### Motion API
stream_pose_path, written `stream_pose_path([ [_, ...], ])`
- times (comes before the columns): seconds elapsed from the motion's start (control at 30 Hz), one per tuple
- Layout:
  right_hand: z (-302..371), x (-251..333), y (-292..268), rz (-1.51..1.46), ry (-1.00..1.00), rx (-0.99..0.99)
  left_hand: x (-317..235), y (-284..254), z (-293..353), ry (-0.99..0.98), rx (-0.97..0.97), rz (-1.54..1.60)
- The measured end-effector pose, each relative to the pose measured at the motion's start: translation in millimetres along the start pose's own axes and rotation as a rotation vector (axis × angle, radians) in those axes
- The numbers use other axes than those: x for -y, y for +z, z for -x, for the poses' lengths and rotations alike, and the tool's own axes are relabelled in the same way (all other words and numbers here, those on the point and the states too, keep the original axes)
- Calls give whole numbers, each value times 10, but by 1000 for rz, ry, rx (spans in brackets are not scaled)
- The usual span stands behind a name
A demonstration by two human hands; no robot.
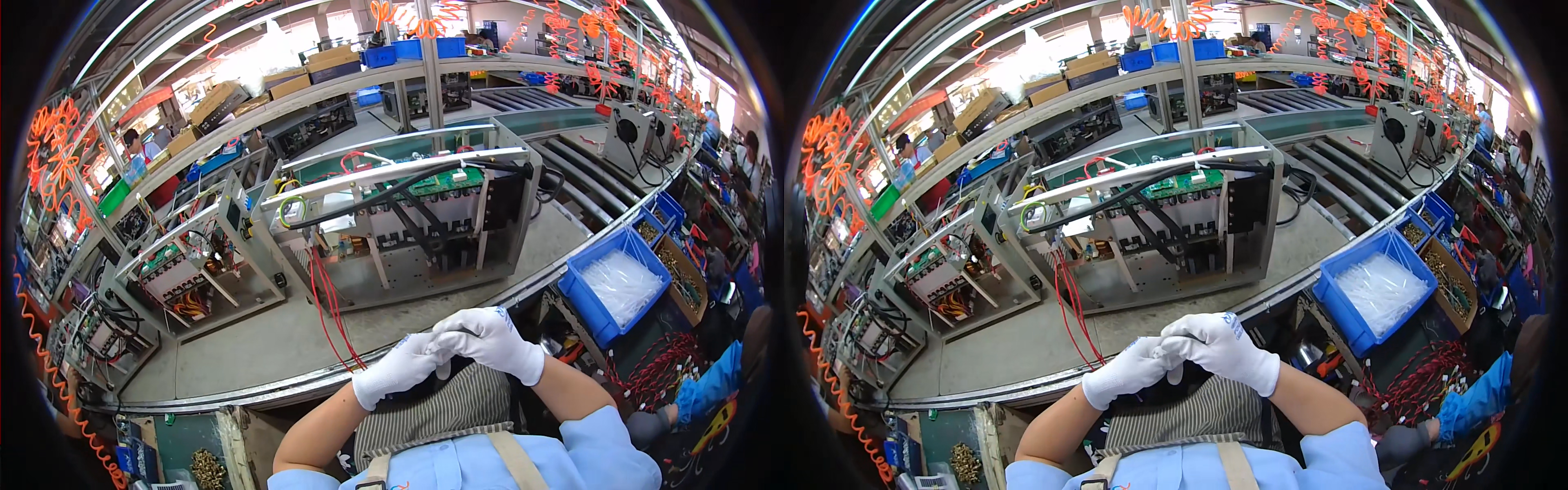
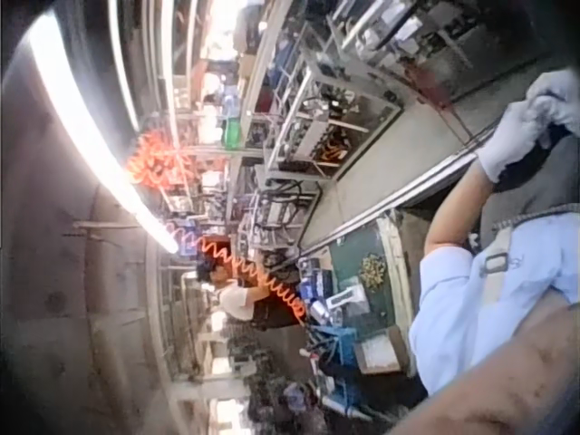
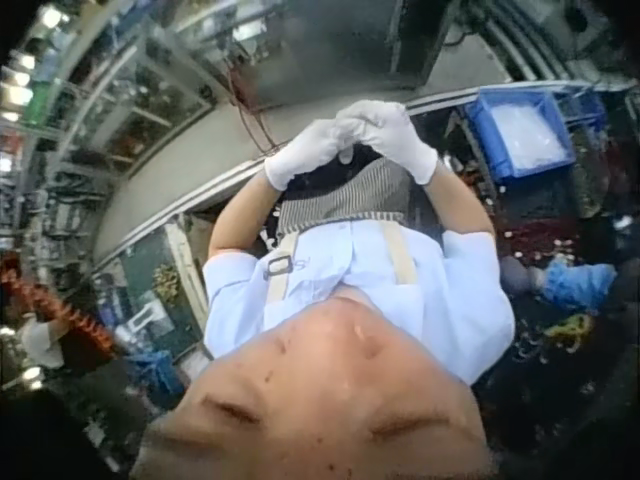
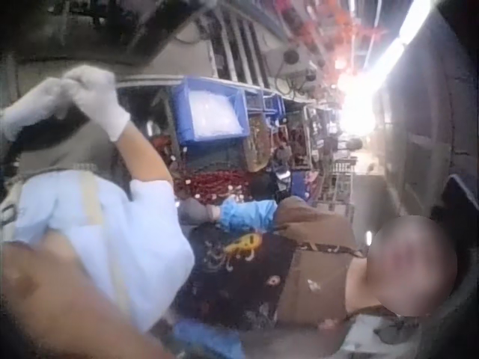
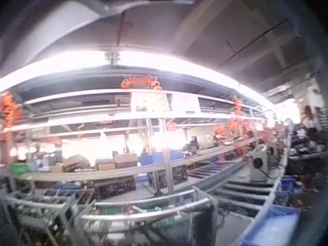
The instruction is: The person puts on white gloves and works on an electronic device at a factory assembly station. They connect red wires to a circuit board, secure the wiring with white zip ties, and adjust components within the metal chassis. The person also handles a black cable and uses a tool to tighten connections.
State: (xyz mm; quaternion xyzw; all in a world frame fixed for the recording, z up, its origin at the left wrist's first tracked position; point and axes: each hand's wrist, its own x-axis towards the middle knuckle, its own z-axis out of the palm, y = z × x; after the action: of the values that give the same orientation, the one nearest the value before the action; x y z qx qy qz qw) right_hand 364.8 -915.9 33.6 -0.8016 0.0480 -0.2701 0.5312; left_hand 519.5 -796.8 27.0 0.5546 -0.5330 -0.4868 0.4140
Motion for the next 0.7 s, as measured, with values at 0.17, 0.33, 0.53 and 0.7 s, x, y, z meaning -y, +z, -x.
stream_pose_path([
  [0.17, -113, -83, -108, -132, 34, -40, -77, -64, -57, -13, -22, -39],
  [0.33, -175, 1, -642, -281, 175, -407, 34, -701, 25, 161, -656, -342],
  [0.53, -391, -174, -336, -170, -81, -236, -476, -368, -249, 213, -265, -326],
  [0.7, -612, -70, -543, 297, -433, -315, -473, -604, -219, 306, -329, -847],
])
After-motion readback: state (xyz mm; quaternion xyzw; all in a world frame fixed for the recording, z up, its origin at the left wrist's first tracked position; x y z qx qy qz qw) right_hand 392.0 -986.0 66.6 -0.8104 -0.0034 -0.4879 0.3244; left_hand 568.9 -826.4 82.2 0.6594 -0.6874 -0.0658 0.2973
